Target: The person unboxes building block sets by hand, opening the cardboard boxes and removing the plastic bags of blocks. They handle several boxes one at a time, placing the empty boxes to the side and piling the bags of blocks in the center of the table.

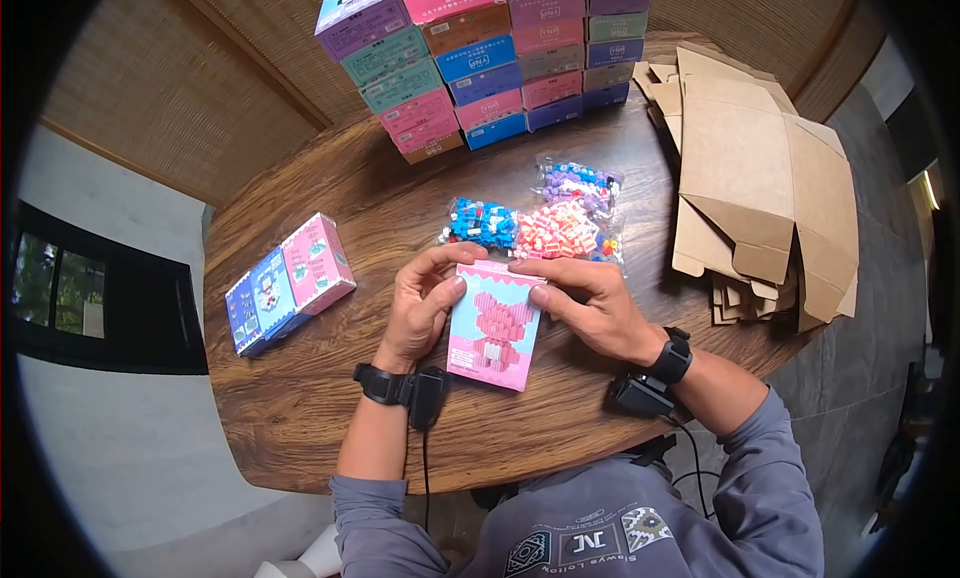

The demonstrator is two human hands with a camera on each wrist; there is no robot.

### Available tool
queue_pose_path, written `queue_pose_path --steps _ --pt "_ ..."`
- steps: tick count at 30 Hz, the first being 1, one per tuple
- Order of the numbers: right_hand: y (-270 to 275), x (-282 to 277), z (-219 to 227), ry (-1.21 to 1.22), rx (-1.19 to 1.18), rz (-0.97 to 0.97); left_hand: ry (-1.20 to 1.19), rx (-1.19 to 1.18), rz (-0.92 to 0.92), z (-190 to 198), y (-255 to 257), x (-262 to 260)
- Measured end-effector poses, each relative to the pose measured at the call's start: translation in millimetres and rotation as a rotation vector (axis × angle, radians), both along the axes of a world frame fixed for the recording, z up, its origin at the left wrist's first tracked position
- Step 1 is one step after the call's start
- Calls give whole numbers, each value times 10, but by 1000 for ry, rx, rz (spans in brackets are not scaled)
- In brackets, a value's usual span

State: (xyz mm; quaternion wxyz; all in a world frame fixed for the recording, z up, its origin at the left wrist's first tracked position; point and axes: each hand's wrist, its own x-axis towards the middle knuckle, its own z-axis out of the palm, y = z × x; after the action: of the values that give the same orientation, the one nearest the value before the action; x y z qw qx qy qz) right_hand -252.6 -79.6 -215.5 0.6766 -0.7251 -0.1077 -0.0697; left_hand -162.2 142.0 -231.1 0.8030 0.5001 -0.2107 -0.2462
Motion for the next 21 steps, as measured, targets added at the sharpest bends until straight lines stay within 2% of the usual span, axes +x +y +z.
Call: queue_pose_path --steps 3,8,11,12,15,18,21 --pt "-26 -17 16 132 49 16 -5 17 -23 26 -4 1" --pt "-21 10 -8 131 187 -18 -111 169 -13 120 -24 -17" --pt "3 18 -51 103 227 -60 -244 455 43 400 -66 -115" --pt "6 15 -50 100 239 -66 -345 501 96 433 -84 -159" --pt "15 14 -76 79 275 -80 -793 890 175 623 -101 -272" --pt "42 9 -28 76 326 -70 -793 941 252 949 -234 -541" --pt "45 -7 -34 68 316 -53 -897 1111 212 1013 -316 -698"
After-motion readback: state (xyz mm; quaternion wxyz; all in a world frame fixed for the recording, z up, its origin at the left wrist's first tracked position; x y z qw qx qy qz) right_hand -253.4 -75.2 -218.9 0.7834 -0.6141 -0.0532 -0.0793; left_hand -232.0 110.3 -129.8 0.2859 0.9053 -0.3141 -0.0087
